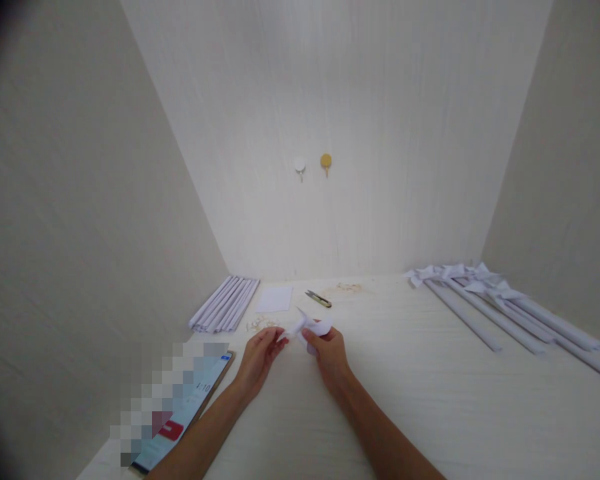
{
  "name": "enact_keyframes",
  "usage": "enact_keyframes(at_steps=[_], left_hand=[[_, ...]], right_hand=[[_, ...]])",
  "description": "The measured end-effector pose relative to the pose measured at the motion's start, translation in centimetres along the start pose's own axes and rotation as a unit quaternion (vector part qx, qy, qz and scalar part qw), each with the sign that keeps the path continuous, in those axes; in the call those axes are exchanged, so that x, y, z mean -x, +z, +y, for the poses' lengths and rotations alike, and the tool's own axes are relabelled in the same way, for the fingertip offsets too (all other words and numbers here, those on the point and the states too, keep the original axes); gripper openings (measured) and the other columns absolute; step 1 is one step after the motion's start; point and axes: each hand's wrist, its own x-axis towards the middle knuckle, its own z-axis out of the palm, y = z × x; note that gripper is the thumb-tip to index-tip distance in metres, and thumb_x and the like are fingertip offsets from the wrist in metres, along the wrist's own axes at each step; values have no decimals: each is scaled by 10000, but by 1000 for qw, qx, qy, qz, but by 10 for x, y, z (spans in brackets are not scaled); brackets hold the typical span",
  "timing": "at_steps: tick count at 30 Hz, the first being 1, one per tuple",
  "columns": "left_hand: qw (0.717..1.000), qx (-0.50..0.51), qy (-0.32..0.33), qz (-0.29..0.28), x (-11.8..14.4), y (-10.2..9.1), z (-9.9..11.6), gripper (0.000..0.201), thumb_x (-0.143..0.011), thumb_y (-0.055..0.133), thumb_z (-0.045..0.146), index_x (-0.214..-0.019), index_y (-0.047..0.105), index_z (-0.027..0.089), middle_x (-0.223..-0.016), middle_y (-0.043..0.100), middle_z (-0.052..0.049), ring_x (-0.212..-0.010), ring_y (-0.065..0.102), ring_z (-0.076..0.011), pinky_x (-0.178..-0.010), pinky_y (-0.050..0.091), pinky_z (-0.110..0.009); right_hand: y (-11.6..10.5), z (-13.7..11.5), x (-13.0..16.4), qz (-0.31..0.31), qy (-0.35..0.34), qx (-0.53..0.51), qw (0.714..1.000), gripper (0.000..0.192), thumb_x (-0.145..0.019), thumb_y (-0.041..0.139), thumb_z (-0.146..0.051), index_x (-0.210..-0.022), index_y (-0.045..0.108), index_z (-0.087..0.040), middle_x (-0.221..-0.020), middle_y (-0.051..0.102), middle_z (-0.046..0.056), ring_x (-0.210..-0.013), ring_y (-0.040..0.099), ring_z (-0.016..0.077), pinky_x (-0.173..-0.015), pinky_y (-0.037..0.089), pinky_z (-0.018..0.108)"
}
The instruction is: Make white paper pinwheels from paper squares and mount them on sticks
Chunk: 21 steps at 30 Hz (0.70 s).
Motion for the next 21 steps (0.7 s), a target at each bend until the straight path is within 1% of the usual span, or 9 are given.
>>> enact_keyframes(at_steps=[4,6,8,10,11,13,16,19,21], left_hand=[[990,-131,51,19,-5,1,-1,303,-522,654,402,-630,538,143,-604,585,-6,-600,563,-105,-649,451,-255],[981,-187,55,25,-13,1,3,290,-523,638,402,-578,512,147,-561,587,-15,-553,554,-109,-600,445,-255],[965,-256,59,26,-25,-1,12,245,-548,614,368,-560,517,143,-587,614,-44,-563,561,-123,-577,435,-252],[938,-337,69,32,-40,-7,28,193,-600,566,332,-575,531,144,-644,635,-62,-610,574,-136,-592,429,-254],[920,-384,74,38,-49,-12,37,167,-622,542,305,-577,531,146,-652,636,-61,-618,574,-140,-599,427,-258],[869,-485,82,54,-66,-25,55,114,-610,547,230,-536,519,148,-632,625,-58,-650,572,-160,-624,416,-268],[773,-622,91,81,-84,-47,75,106,-650,502,197,-560,540,156,-728,632,-74,-832,557,-210,-708,390,-299],[682,-723,76,87,-93,-61,79,84,-644,501,176,-637,577,142,-868,624,-121,-934,527,-254,-735,382,-321],[632,-768,63,82,-97,-64,76,133,-643,501,181,-723,592,127,-957,600,-154,-966,514,-276,-742,386,-335]], right_hand=[[1,-4,2,-35,13,-38,999,210,-434,718,-238,-589,594,-168,-543,613,-6,-494,543,123,-526,442,266],[1,-5,3,-44,25,-48,998,228,-428,722,-251,-600,595,-171,-559,614,-3,-503,543,121,-522,444,262],[1,-5,3,-38,35,-54,997,248,-419,728,-248,-616,598,-173,-573,614,-5,-518,542,115,-522,444,250],[0,-5,3,-25,41,-56,997,251,-413,732,-243,-613,596,-176,-573,605,-14,-504,523,98,-493,432,227],[0,-5,2,-21,42,-56,997,251,-412,733,-242,-610,593,-177,-573,599,-18,-496,512,89,-476,422,215],[-1,-4,1,-19,44,-56,997,250,-410,732,-244,-601,584,-179,-564,587,-26,-477,490,78,-444,402,201],[-2,-2,-1,-23,49,-56,997,253,-409,731,-243,-600,576,-183,-556,578,-34,-464,476,74,-430,386,200],[-3,-1,-2,-34,44,-56,997,234,-420,729,-238,-580,566,-186,-536,569,-37,-470,480,81,-443,387,207],[-3,-1,-1,-39,42,-56,997,220,-428,725,-233,-572,565,-187,-530,569,-37,-474,484,85,-449,389,209]])
